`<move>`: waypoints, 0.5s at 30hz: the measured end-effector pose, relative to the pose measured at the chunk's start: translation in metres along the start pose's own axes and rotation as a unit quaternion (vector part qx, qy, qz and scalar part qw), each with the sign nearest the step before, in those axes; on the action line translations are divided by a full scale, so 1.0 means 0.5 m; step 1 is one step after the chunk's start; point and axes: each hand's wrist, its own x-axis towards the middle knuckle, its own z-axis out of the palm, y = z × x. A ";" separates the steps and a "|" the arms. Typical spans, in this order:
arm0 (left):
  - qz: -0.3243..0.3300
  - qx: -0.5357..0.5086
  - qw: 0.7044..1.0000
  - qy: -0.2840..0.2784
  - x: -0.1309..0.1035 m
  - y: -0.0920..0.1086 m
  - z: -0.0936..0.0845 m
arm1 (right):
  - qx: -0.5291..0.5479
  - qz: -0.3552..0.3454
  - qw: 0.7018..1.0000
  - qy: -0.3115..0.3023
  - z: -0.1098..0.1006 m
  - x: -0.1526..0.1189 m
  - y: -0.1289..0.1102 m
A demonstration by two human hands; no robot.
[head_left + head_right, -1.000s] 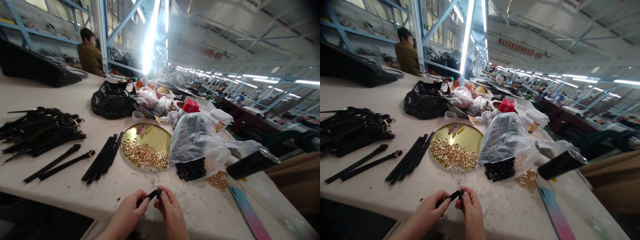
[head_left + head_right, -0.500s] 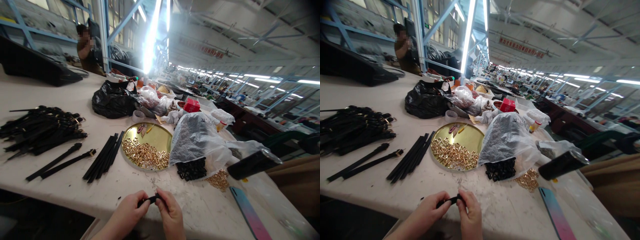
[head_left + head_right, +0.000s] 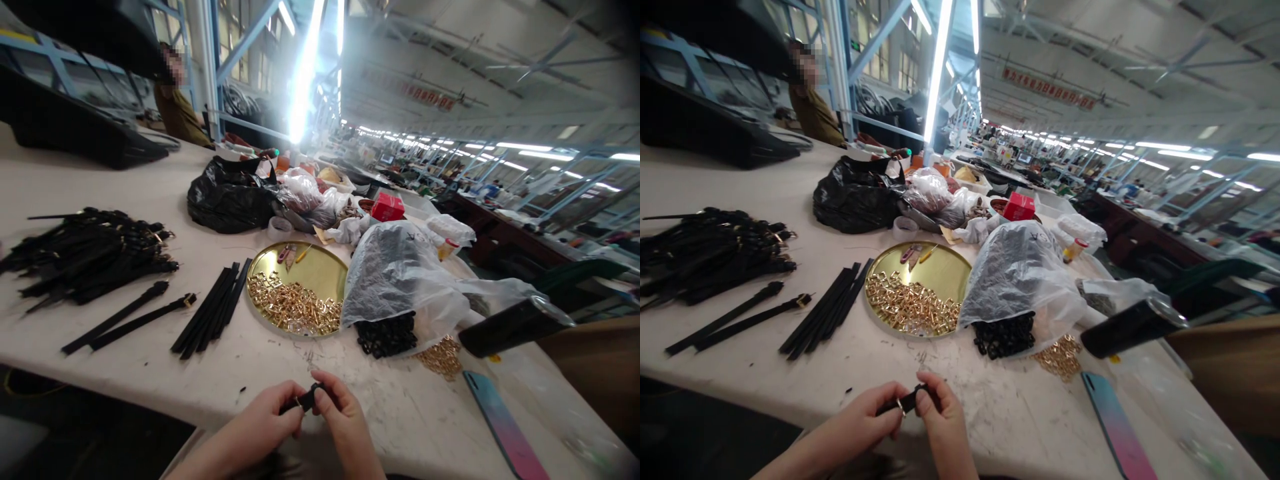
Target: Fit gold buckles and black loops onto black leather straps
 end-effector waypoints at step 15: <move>-0.038 0.009 0.999 0.000 -0.007 0.006 -0.008 | 0.050 0.024 0.996 0.070 0.006 -0.003 0.001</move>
